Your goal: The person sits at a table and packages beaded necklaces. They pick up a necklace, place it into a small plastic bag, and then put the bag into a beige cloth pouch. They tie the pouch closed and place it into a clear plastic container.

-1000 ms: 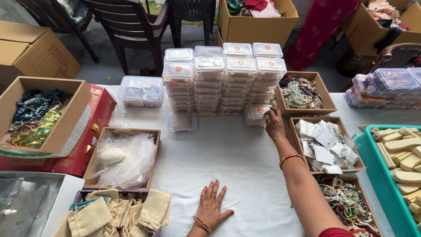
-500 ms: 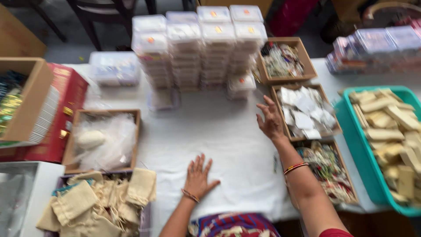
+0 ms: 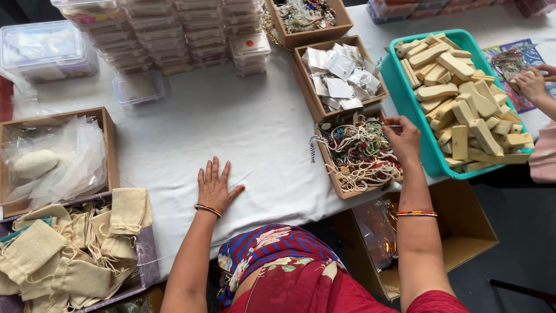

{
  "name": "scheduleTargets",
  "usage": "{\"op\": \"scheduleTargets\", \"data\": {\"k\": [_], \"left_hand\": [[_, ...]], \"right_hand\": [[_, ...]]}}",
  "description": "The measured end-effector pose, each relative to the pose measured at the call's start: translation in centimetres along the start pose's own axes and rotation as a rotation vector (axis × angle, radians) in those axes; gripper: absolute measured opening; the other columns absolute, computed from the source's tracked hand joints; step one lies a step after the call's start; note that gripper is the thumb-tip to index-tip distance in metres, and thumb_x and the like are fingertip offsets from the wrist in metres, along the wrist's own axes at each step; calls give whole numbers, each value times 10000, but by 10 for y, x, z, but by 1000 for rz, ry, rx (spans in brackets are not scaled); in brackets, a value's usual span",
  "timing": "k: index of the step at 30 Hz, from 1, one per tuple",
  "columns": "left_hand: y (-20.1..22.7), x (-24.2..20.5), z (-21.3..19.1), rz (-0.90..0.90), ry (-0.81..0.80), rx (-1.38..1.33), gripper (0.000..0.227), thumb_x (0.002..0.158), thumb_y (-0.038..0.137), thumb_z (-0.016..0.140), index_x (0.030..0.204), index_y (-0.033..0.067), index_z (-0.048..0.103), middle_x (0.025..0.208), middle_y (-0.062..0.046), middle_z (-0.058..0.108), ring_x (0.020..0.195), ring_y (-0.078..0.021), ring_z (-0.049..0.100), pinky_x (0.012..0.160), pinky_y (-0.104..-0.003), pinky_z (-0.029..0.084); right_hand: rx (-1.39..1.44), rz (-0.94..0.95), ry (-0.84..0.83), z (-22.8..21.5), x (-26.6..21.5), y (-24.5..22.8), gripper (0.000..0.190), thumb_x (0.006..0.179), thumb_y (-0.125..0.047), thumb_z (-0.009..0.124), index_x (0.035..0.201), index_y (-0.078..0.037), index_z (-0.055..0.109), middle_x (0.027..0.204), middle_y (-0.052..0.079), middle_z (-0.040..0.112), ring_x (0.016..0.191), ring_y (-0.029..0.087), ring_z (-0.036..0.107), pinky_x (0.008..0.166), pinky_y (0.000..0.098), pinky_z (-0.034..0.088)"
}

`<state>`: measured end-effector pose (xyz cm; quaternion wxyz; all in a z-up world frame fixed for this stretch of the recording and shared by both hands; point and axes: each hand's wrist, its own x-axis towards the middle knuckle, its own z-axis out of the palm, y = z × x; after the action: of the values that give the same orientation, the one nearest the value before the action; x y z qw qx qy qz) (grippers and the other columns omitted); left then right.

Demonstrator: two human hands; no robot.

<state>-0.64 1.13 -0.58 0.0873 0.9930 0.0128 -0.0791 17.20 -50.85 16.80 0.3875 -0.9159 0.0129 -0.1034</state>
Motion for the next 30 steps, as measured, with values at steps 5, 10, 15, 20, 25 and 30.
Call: {"op": "scheduleTargets", "data": {"k": [5,10,15,20,25,30], "left_hand": [[41,-34,8,301,284,27,932,876,831,346,1610,283,174,1701,-110,61,1552,-254,29,1217,-578,-17],[91,-68,37,728,218,-43,885,880,777,387,1597,298,188,1682,-95,80,1539,-269,93,1208,-601,-38],[106,-85,30,914,181,132,677,972,422,467,1603,334,241,1682,-36,177,1532,-208,162,1230,-544,53],[97,-104,30,953,283,111,415,959,219,575,1370,226,511,1633,-55,351,1533,-211,273,1272,-526,143],[99,-109,14,1022,464,-37,296,902,156,627,1190,226,638,1407,-38,536,1411,-207,434,1255,-526,206],[105,-100,12,1028,238,-157,148,972,262,649,925,122,652,1080,-60,666,921,-208,681,868,-434,545]], "right_hand": [[-20,-122,-79,8,-24,7,251,886,-104,779,1131,-70,740,1094,71,754,928,170,741,817,317,602],[-308,-306,-201,34,-36,15,179,872,-149,818,1048,-130,788,1002,78,729,924,265,709,849,400,580],[-728,-227,-195,59,-57,-8,366,764,-338,890,1031,-140,737,1032,80,596,1020,265,634,878,432,500],[-783,-236,-165,75,-45,20,335,803,-248,843,1118,-216,735,1119,88,554,1041,248,584,845,423,452],[-1003,-442,-17,70,-44,24,391,885,-28,731,1160,-306,745,1210,65,559,996,184,575,807,374,434],[-606,-228,-175,42,-27,-25,91,856,-235,818,887,-181,751,1006,29,680,1031,241,609,913,483,441]]}}
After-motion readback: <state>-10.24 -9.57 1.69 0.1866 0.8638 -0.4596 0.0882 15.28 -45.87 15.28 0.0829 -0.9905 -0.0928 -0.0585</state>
